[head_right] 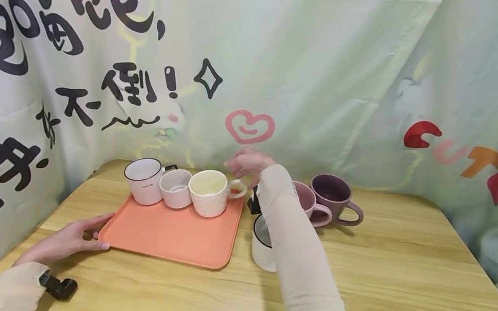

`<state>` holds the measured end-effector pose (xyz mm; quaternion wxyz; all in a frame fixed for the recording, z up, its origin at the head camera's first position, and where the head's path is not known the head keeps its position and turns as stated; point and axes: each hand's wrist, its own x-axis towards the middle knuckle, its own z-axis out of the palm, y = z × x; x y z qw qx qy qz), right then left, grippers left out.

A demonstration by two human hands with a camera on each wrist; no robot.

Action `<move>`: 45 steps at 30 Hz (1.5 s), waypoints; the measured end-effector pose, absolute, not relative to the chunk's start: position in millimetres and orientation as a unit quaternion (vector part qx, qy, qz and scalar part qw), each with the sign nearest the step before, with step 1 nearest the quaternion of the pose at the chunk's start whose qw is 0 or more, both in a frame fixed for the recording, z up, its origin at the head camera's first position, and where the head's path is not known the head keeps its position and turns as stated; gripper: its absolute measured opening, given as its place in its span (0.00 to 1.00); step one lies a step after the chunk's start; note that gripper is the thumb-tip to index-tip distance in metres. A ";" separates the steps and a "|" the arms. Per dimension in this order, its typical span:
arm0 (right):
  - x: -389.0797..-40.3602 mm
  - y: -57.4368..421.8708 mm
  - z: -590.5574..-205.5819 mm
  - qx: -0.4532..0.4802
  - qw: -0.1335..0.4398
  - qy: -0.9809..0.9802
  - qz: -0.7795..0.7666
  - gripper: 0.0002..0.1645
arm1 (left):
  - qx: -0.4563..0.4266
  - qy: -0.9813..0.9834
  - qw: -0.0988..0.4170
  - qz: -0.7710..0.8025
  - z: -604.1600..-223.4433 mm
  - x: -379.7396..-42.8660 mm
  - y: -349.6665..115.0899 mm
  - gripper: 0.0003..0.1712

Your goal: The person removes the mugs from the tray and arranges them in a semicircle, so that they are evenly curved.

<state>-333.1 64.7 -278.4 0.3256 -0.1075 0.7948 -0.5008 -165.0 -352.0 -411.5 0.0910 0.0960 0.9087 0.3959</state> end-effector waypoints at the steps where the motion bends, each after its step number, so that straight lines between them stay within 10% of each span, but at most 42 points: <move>1: -333.4 63.9 -279.2 -0.104 0.332 0.793 -0.500 0.29 | 0.096 0.910 0.090 0.394 -411.3 -164.8 -351.7 0.51; 16: -341.2 51.7 -298.9 -0.150 0.354 0.847 -0.367 0.30 | 0.087 0.912 0.095 0.389 -410.1 -166.2 -353.0 0.52; 24: -343.1 47.7 -304.5 -0.192 0.376 0.841 -0.338 0.09 | 0.087 0.910 0.096 0.393 -409.8 -166.1 -352.8 0.52; 45: -339.9 70.0 -281.2 -0.192 0.304 0.839 -0.408 0.19 | 0.087 0.910 0.094 0.395 -411.4 -166.4 -351.5 0.51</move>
